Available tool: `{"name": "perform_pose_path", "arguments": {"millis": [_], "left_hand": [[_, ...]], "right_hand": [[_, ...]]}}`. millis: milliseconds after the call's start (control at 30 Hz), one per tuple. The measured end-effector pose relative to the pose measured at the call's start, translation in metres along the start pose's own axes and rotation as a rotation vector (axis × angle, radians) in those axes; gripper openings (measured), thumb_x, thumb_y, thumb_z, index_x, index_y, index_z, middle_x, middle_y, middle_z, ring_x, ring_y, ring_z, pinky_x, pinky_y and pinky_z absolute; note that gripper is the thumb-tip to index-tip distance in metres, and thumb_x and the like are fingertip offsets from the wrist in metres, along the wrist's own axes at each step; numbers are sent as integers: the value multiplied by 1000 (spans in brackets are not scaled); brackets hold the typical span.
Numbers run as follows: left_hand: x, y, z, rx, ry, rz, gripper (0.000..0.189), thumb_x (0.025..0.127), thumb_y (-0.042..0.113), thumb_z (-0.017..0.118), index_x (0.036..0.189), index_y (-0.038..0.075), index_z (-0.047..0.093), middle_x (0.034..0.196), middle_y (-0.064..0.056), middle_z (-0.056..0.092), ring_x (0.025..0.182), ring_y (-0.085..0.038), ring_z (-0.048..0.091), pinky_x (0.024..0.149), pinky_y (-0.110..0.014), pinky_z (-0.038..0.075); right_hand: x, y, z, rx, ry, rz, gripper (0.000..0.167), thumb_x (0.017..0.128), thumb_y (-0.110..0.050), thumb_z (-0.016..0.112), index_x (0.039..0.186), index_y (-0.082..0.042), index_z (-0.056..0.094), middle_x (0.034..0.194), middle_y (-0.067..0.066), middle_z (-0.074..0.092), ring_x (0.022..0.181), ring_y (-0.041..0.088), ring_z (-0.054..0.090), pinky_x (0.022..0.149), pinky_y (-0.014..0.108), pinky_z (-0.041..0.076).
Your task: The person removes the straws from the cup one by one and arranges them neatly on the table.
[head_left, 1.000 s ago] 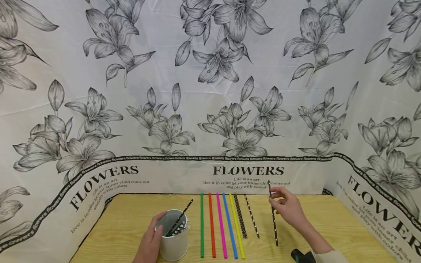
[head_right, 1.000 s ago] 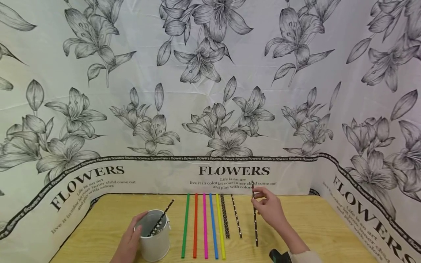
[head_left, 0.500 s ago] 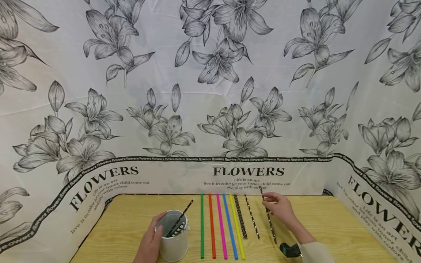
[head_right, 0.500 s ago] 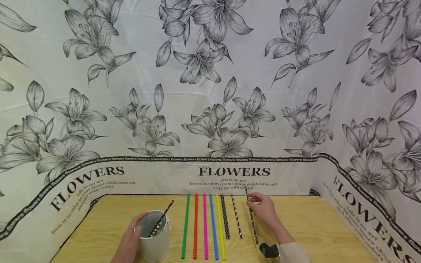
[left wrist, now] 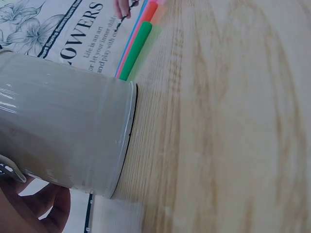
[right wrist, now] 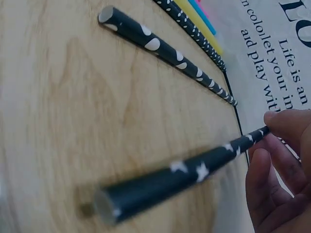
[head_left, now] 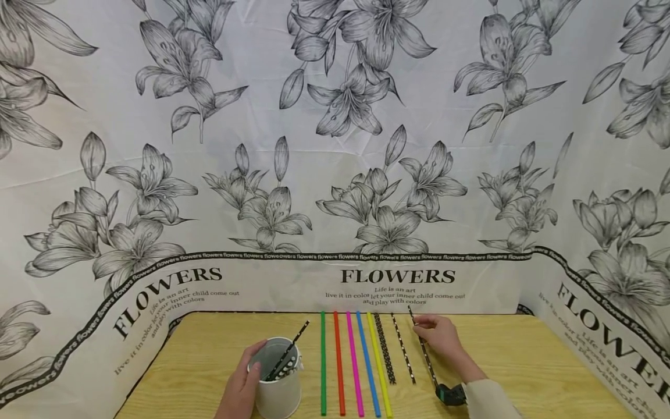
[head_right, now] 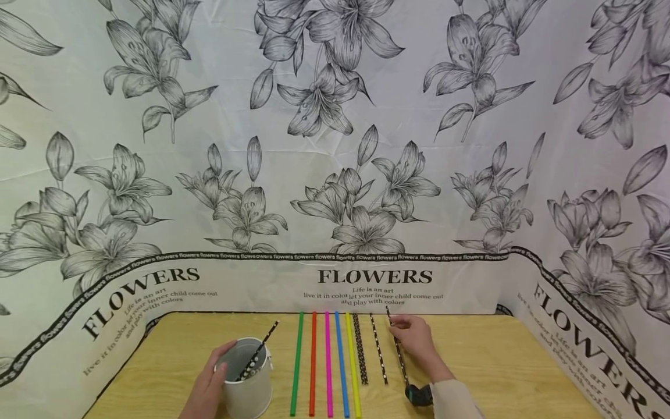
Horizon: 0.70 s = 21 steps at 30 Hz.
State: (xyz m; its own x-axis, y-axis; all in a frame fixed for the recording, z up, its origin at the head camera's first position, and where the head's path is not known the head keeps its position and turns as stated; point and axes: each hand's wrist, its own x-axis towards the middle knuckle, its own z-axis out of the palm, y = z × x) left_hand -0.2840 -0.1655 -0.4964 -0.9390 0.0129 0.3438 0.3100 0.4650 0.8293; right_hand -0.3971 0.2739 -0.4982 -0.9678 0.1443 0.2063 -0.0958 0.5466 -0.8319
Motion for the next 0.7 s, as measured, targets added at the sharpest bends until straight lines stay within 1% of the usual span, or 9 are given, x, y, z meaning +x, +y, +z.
{"name": "perform_pose_path", "arguments": {"millis": [167, 300, 367, 533, 700], "left_hand": [[0, 1, 0, -21, -8, -12, 38, 104, 13, 37, 140, 17, 45, 134, -10, 55, 120, -30, 52, 98, -54, 40], [-1, 1, 1, -8, 6, -8, 38, 103, 12, 38, 140, 17, 46, 133, -9, 56, 118, -28, 53, 97, -52, 41], [-1, 1, 2, 1, 13, 5, 38, 103, 12, 38, 139, 18, 46, 132, -8, 56, 117, -28, 53, 96, -52, 42], [-2, 0, 3, 17, 54, 53, 38, 102, 10, 38, 138, 17, 49, 129, -6, 58, 116, -27, 55, 96, -49, 43], [-3, -1, 2, 29, 56, 54, 38, 102, 10, 38, 138, 18, 49, 129, -5, 59, 115, -25, 55, 96, -46, 44]], "right_hand": [[4, 10, 6, 12, -5, 46, 22, 86, -7, 70, 106, 4, 71, 84, 6, 70, 60, 16, 59, 46, 29, 48], [5, 13, 8, 20, -21, 58, 22, 86, -6, 70, 105, 5, 70, 83, 6, 70, 60, 17, 59, 47, 31, 50], [5, 13, 9, 5, -18, 51, 21, 86, -6, 70, 104, 5, 71, 83, 7, 70, 60, 17, 60, 48, 31, 51], [9, 12, 13, -20, -16, 21, 21, 85, -6, 70, 103, 5, 71, 84, 9, 70, 59, 16, 60, 49, 31, 52], [10, 13, 18, -40, -22, 1, 19, 84, -5, 71, 100, 5, 72, 85, 9, 70, 56, 17, 59, 49, 31, 51]]}}
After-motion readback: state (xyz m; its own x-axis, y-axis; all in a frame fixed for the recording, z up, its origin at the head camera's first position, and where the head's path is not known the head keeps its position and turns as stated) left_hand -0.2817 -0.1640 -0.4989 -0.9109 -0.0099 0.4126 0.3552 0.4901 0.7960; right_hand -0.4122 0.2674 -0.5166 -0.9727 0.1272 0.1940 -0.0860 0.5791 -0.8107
